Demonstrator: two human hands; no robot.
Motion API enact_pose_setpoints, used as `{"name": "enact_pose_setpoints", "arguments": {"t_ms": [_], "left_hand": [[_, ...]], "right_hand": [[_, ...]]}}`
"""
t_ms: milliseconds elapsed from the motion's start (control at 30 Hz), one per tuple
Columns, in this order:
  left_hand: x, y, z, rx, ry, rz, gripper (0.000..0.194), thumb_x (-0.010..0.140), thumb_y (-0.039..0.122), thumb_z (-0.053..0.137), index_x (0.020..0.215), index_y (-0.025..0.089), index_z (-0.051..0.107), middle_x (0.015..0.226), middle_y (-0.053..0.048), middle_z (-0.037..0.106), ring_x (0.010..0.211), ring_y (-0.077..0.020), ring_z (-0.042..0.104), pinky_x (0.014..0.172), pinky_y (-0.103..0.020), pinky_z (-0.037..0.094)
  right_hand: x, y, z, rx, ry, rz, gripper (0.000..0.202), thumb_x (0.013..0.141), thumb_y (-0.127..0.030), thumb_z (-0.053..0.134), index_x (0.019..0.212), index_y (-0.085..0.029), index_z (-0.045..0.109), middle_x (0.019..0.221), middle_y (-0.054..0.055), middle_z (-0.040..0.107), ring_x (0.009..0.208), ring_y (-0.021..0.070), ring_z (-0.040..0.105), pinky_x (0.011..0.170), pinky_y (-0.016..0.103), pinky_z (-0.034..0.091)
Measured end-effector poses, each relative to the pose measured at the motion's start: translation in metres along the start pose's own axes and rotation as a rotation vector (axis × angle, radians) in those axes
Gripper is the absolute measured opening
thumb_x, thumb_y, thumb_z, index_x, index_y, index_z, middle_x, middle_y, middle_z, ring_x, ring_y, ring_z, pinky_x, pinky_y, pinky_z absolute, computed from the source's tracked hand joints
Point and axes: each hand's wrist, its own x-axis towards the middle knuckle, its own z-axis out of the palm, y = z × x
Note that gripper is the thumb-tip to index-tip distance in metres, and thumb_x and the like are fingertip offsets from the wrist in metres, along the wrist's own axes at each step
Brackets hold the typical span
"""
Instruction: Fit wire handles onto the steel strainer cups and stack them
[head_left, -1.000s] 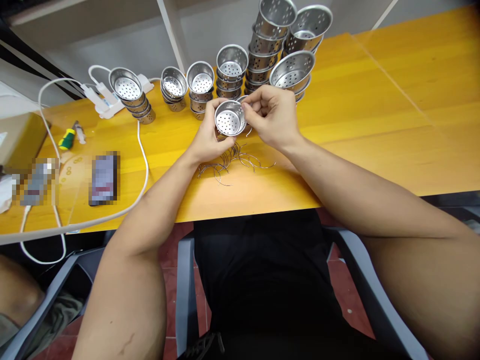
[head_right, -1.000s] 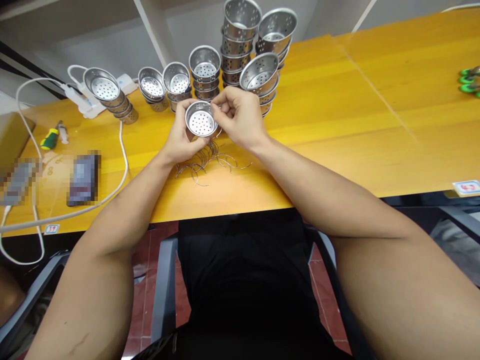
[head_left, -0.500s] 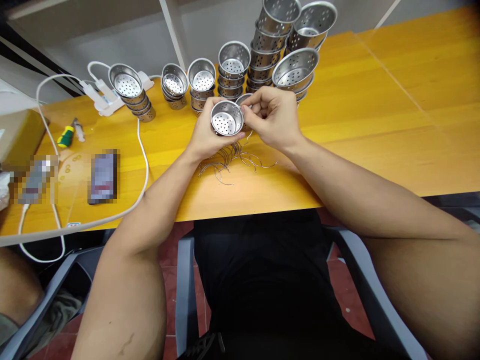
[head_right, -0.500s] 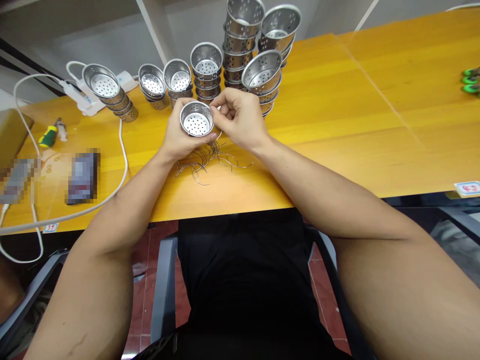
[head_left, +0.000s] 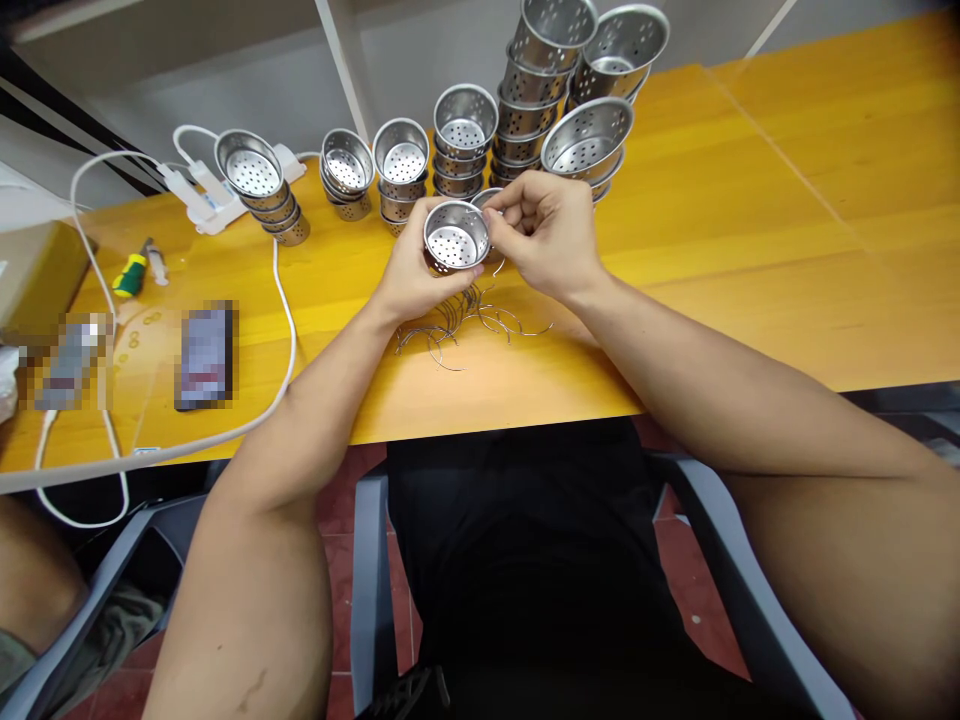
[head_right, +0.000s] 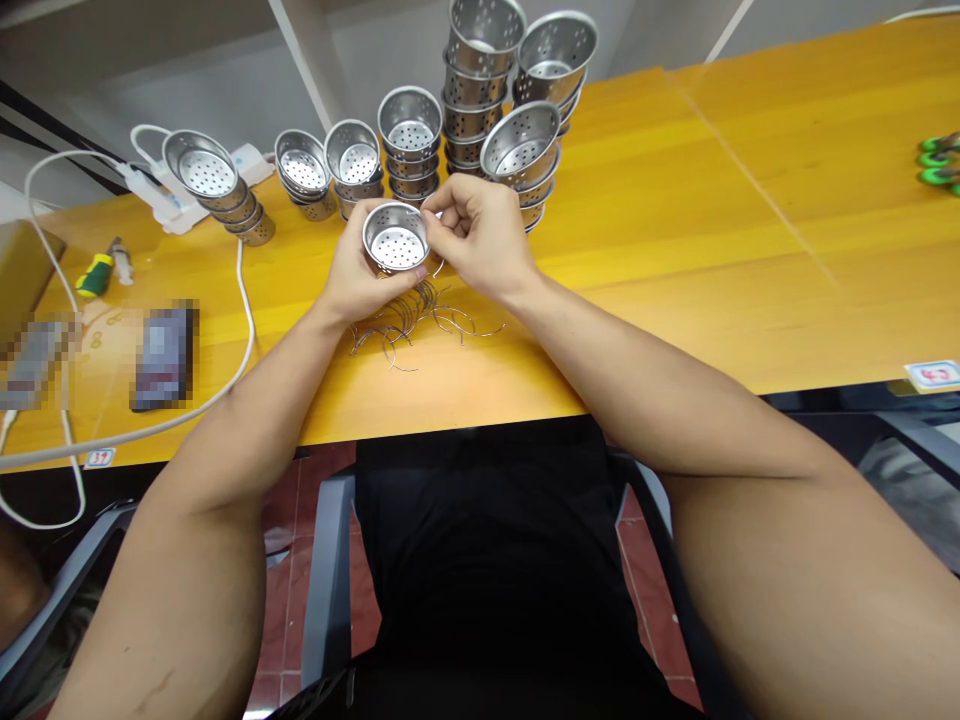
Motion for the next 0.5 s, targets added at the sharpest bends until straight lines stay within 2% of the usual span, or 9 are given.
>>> {"name": "enact_pose_setpoints", "arguments": {"t_ms": [100, 200, 367, 500], "left_hand": [[-0.0013, -0.0022, 0.0010, 0.003, 0.007, -0.017, 0.113, 0.072, 0.106, 0.100, 0.147, 0.032, 0.061, 0.139, -0.008, 0.076, 0.133, -0.0361, 0.083, 0.129, -0.064, 0.067], [-0.0016, -0.0041, 0.0016, 0.007, 0.014, -0.012, 0.114, 0.073, 0.103, 0.102, 0.152, 0.033, 0.061, 0.143, -0.008, 0.075, 0.137, -0.0366, 0.081, 0.132, -0.065, 0.064], [-0.0009, -0.0022, -0.0001, 0.005, -0.023, -0.022, 0.108, 0.078, 0.098, 0.103, 0.155, 0.032, 0.065, 0.147, -0.010, 0.077, 0.143, -0.0383, 0.079, 0.136, -0.068, 0.061], [-0.0012, -0.0011, 0.0009, -0.003, -0.026, -0.030, 0.113, 0.075, 0.100, 0.103, 0.156, 0.032, 0.063, 0.149, -0.011, 0.077, 0.143, -0.0393, 0.081, 0.135, -0.068, 0.063]], "right_hand": [[0.0000, 0.0005, -0.0001, -0.015, -0.003, 0.022, 0.048, 0.101, -0.077, 0.097, 0.099, -0.031, 0.082, 0.078, 0.003, 0.073, 0.071, 0.0249, 0.070, 0.063, 0.042, 0.066], [-0.0009, -0.0002, 0.0003, -0.024, -0.030, 0.028, 0.050, 0.102, -0.079, 0.096, 0.098, -0.032, 0.081, 0.080, 0.004, 0.074, 0.074, 0.0256, 0.072, 0.066, 0.042, 0.069], [-0.0020, -0.0030, 0.0003, -0.001, -0.048, 0.024, 0.060, 0.099, -0.090, 0.092, 0.099, -0.032, 0.078, 0.078, 0.004, 0.068, 0.071, 0.0262, 0.066, 0.065, 0.044, 0.066], [-0.0011, -0.0034, -0.0007, 0.001, -0.035, 0.026, 0.061, 0.096, -0.091, 0.094, 0.094, -0.032, 0.078, 0.076, 0.003, 0.068, 0.067, 0.0240, 0.061, 0.063, 0.044, 0.064]]}}
